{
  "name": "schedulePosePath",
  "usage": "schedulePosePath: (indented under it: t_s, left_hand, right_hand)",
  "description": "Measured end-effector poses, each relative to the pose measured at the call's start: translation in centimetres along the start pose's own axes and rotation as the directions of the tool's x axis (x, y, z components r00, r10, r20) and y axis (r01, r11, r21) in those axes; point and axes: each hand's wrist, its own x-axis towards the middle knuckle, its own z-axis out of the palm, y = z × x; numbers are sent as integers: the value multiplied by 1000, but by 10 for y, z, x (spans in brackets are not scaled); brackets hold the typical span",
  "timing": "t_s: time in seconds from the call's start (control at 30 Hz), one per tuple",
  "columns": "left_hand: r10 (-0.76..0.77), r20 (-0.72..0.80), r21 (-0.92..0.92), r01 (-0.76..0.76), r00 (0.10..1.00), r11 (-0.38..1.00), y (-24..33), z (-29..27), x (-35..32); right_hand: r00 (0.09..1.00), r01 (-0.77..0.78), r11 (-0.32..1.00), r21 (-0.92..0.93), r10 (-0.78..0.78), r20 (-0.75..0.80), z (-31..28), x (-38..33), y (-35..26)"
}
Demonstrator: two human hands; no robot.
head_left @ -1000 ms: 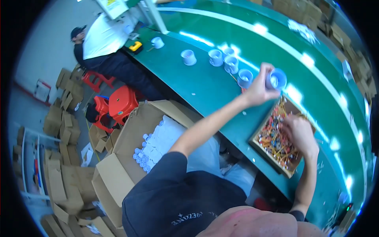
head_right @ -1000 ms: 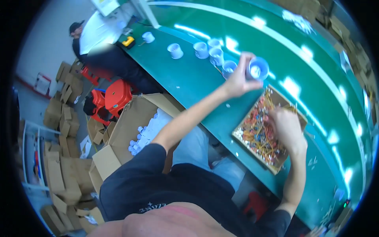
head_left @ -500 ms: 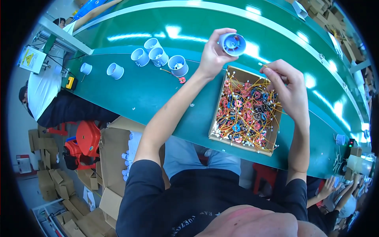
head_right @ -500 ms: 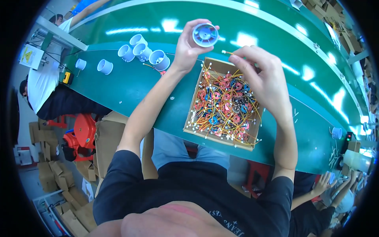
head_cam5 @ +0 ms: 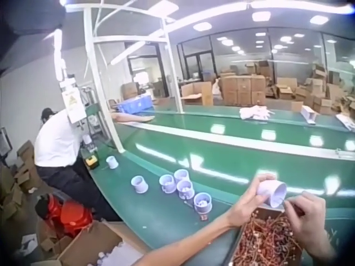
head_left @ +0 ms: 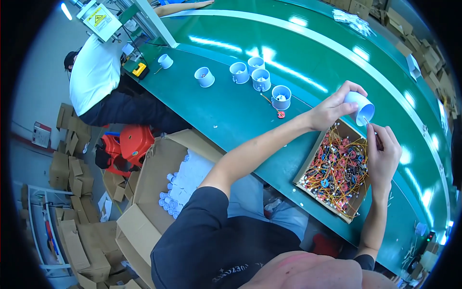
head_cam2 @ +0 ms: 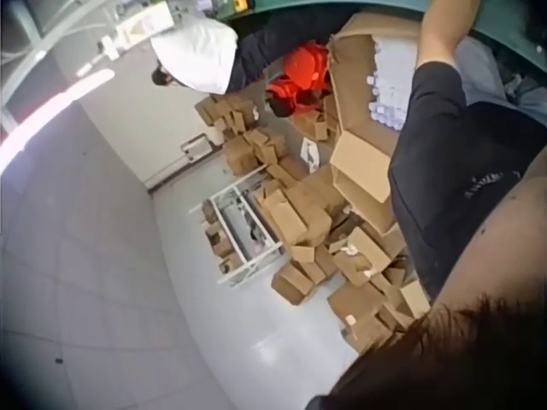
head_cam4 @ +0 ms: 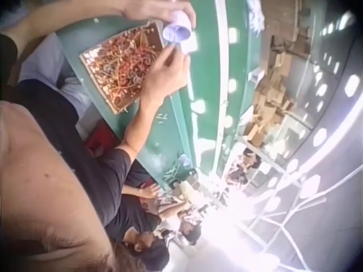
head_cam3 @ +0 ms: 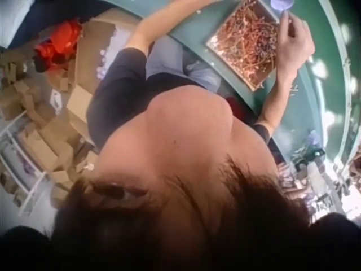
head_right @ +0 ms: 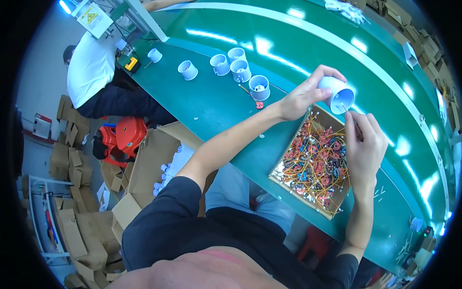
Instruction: Sorting small electronic components from a box into individual plastic cups at an assembly line station.
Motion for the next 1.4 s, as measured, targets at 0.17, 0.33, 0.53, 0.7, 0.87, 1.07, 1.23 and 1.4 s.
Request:
schedulePosePath:
  t_s: [0.17,0.33,0.53,0.7,0.87,1.07,1.23,1.4]
  left_hand:
    - [-15,-42,-121,10,999,993,2,11,2]
    - [-49,-43,-323,32,998,946,-3,8,6]
    - [-201,49,-382,205,978,901,17,0,3]
    - [-199,50,-442,200,979,874,6,10,5]
    - [-205,76,-247,218,976,944,13,16,1]
    - [-159,110,-280,184,981,942,15,17,3]
    - [-197,69,-493,205,978,846,14,20,1]
    - [-225,-86,-292,192,970,937,8,20,3]
  right_hand:
    - [996,40,996,-74,-45,-70,-4,-8,-2]
    - [992,65,996,-55,-70,-105,-8,2,0]
    - [974,150,988,-47,-155,-162,1,-1,10]
    - [955,208,970,-123,-228,-188,-4,-7,7]
    - [918,250,963,-103,-270,-290,0,-5,10]
    - [949,230,967,-106,-247,-195,3,-5,13]
    - [980,185,978,-94,-192,-61,0,-7,14]
    - [999,38,991,129,-41,27,-1,-7,9]
